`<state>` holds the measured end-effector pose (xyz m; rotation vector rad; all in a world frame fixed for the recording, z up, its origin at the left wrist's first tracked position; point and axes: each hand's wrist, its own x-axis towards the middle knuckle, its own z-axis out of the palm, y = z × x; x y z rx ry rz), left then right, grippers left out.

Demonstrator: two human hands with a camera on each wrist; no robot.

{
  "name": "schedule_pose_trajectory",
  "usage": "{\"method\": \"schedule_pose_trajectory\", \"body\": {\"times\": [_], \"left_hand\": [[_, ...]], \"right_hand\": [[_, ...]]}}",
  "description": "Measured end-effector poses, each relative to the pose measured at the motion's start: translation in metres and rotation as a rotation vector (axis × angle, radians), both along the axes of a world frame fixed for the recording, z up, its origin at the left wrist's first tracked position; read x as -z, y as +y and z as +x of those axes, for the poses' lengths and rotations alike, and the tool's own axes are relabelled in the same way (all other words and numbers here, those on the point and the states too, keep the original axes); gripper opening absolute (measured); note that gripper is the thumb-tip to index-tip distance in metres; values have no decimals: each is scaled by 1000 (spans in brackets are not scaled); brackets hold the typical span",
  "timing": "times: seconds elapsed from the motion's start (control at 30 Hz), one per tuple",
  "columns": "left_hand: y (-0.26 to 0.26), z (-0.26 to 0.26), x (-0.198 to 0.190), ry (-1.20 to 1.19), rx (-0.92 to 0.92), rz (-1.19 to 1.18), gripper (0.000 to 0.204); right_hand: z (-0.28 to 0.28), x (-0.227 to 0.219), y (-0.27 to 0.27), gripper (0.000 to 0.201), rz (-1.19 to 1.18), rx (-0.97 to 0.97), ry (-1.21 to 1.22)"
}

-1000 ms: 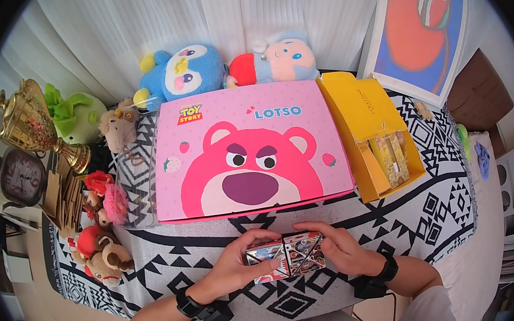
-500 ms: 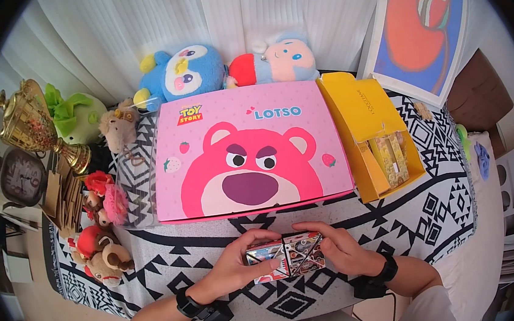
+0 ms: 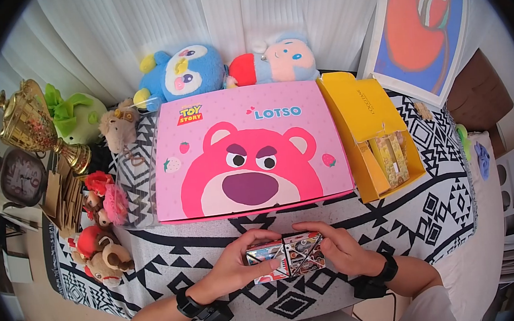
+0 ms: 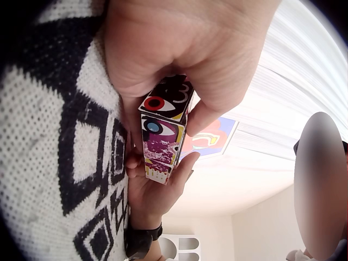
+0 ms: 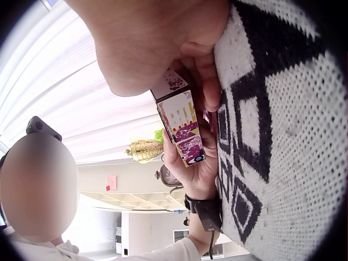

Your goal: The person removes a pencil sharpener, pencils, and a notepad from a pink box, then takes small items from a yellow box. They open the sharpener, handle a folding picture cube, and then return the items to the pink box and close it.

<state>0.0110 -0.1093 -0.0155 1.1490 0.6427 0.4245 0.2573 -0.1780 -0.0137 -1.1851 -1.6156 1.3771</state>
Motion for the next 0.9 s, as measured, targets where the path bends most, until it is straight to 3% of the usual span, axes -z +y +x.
{"method": "schedule_pose_trajectory", "body": {"times": [0.9], "left_hand": [[-2, 1, 1, -9, -61, -1, 52]], "right_hand": [[-4, 2, -2, 54, -34, 31, 27]]}}
